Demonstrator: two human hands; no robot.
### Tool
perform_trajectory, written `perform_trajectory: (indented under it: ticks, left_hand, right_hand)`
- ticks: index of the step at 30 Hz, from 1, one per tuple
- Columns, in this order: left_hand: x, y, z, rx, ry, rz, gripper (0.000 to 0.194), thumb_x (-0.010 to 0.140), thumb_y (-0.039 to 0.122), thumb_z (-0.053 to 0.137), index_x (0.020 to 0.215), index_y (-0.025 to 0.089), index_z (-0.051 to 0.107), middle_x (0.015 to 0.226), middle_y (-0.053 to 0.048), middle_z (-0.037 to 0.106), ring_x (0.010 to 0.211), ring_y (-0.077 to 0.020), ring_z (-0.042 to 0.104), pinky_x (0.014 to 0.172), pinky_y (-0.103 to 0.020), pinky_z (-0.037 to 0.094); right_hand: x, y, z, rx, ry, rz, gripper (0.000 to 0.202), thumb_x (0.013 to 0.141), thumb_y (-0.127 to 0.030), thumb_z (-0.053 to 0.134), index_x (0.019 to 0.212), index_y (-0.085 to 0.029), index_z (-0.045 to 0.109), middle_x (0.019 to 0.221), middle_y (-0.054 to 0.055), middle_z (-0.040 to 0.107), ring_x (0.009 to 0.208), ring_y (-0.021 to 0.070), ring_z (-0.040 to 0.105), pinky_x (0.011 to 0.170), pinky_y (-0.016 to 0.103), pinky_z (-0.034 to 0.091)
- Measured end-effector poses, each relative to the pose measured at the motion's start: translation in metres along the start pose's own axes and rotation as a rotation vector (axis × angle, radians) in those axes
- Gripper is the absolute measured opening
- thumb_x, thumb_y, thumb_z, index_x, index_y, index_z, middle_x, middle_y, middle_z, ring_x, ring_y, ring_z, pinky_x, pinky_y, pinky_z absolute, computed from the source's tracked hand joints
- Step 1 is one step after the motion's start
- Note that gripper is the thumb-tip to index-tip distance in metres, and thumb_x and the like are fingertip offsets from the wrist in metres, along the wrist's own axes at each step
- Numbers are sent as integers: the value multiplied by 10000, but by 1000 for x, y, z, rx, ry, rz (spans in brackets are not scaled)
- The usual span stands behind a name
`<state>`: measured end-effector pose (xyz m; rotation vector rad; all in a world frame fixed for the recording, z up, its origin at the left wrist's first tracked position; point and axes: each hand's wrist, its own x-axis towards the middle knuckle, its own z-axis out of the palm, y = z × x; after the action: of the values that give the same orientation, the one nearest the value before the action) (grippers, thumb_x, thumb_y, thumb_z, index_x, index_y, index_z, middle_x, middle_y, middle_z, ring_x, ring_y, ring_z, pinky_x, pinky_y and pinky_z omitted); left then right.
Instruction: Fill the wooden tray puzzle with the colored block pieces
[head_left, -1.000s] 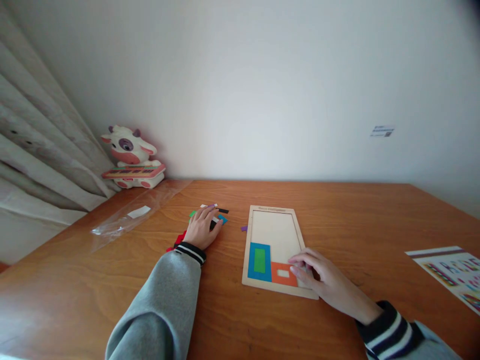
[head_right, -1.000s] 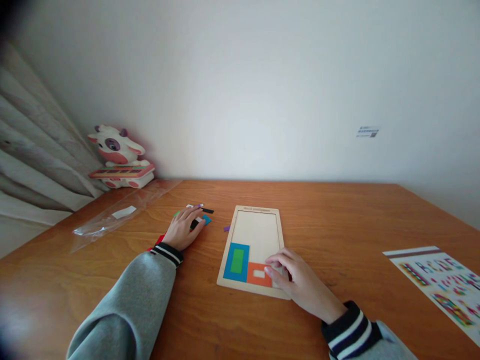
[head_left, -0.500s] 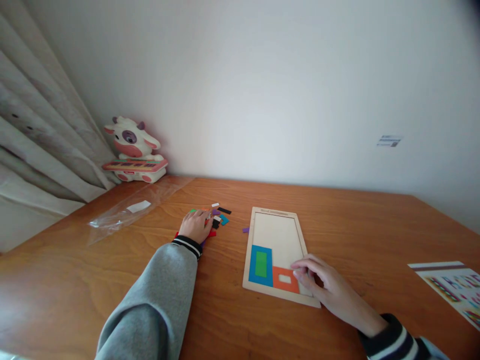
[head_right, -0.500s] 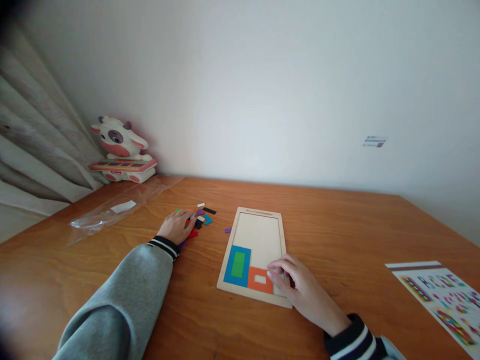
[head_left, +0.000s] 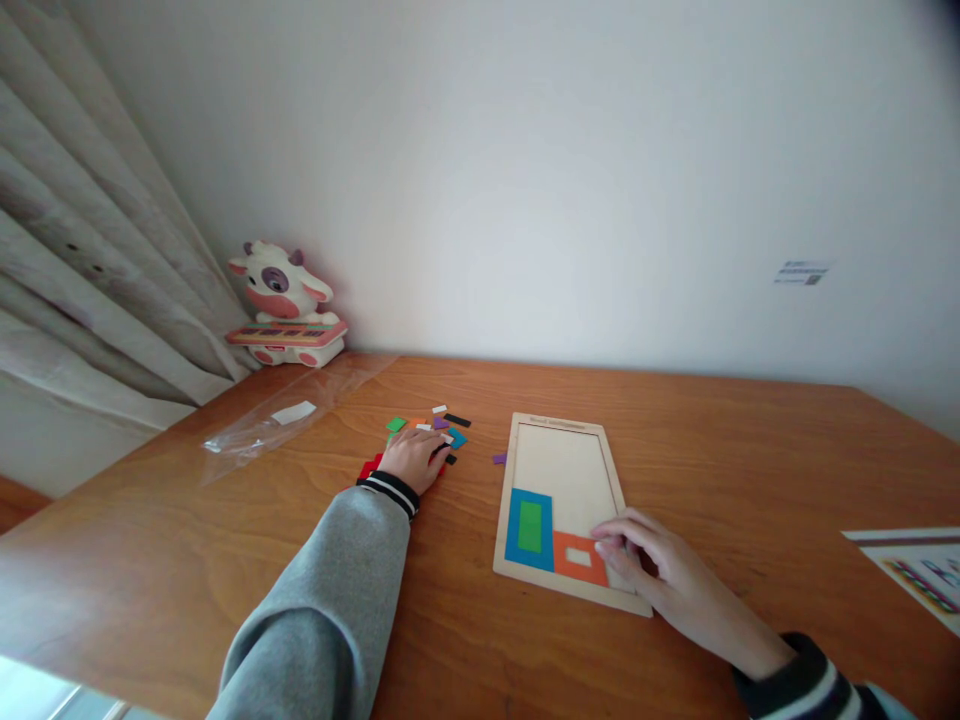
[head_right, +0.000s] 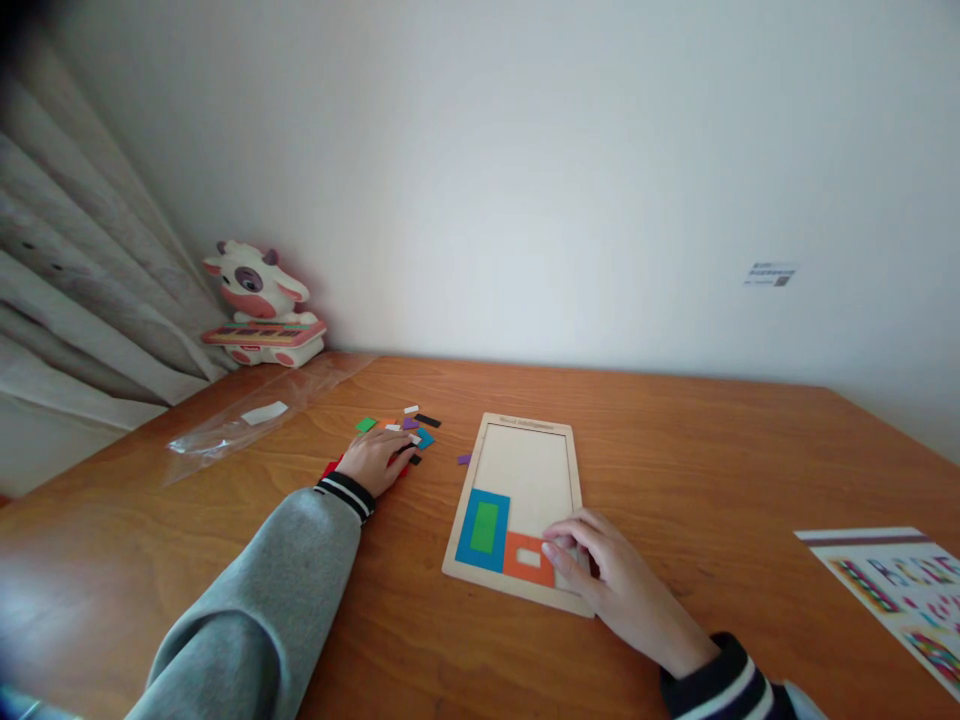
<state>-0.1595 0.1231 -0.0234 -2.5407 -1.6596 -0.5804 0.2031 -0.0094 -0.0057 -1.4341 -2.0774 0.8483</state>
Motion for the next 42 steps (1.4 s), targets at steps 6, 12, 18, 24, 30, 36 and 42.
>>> perform_trajectory:
  ticks: [6, 12, 18, 24, 30, 36, 42]
  left_hand:
    - [1, 4, 4, 19, -3, 43, 302, 932, 378, 507, 1139, 286, 706, 1247, -58, 670, 1161, -260, 599, 1033, -452, 447]
    - [2, 4, 3, -33, 7, -44, 226, 890, 347, 554, 992, 285, 745, 1124, -34, 732, 1105, -259, 642, 1025, -476, 443]
    - [4, 7, 2, -82, 14, -117, 259, 817, 321, 601, 1043, 280, 719, 1110, -14, 737, 1046, -237, 670, 942, -376, 515]
    - [4, 11, 2, -167, 75, -103, 281, 777, 301, 629, 1036, 219, 698, 1100, -67, 723, 1021, -251, 666, 932, -387, 524]
    - [2, 29, -2, -328, 116, -39, 142, 836, 272, 579, 888, 214, 697, 890, -44, 694, 714, -159, 659, 718, -296, 564]
    - [-11, 98, -4, -650, 185, 180, 145, 889, 247, 589, 850, 217, 726, 910, -58, 696, 849, -166, 666, 792, -281, 559]
    - [-31, 160, -1, -944, 102, 229, 90, 870, 199, 640, 831, 212, 720, 820, -52, 723, 805, -173, 679, 761, -296, 567]
  right_hand:
    - [0, 0, 0, 7, 9, -7, 337, 969, -498, 454, 1038, -237, 656, 987, 61, 640, 923, 209, 603, 830, 348, 489]
    - [0, -2, -1, 10, 13, -10, 339, 978, -489, 443, 1035, -230, 654, 993, 71, 643, 919, 209, 599, 831, 361, 491]
    - [0, -3, -2, 18, 14, -16, 333, 986, -471, 432, 1031, -230, 658, 996, 71, 650, 917, 210, 602, 832, 358, 493]
    - [0, -3, -2, 23, 21, -26, 334, 987, -472, 427, 1026, -226, 650, 990, 73, 647, 916, 209, 601, 831, 352, 491]
    - [0, -3, 0, 23, 68, -37, 341, 981, -476, 434, 1016, -224, 661, 937, 64, 649, 845, 197, 605, 769, 331, 501]
    - [1, -8, 1, 23, 183, -61, 282, 967, -453, 480, 1001, -228, 646, 915, 53, 658, 796, 183, 600, 725, 311, 497]
    - [1, -17, 2, 112, 188, -118, 236, 926, -428, 581, 1042, -231, 642, 965, 43, 688, 827, 165, 625, 774, 293, 511]
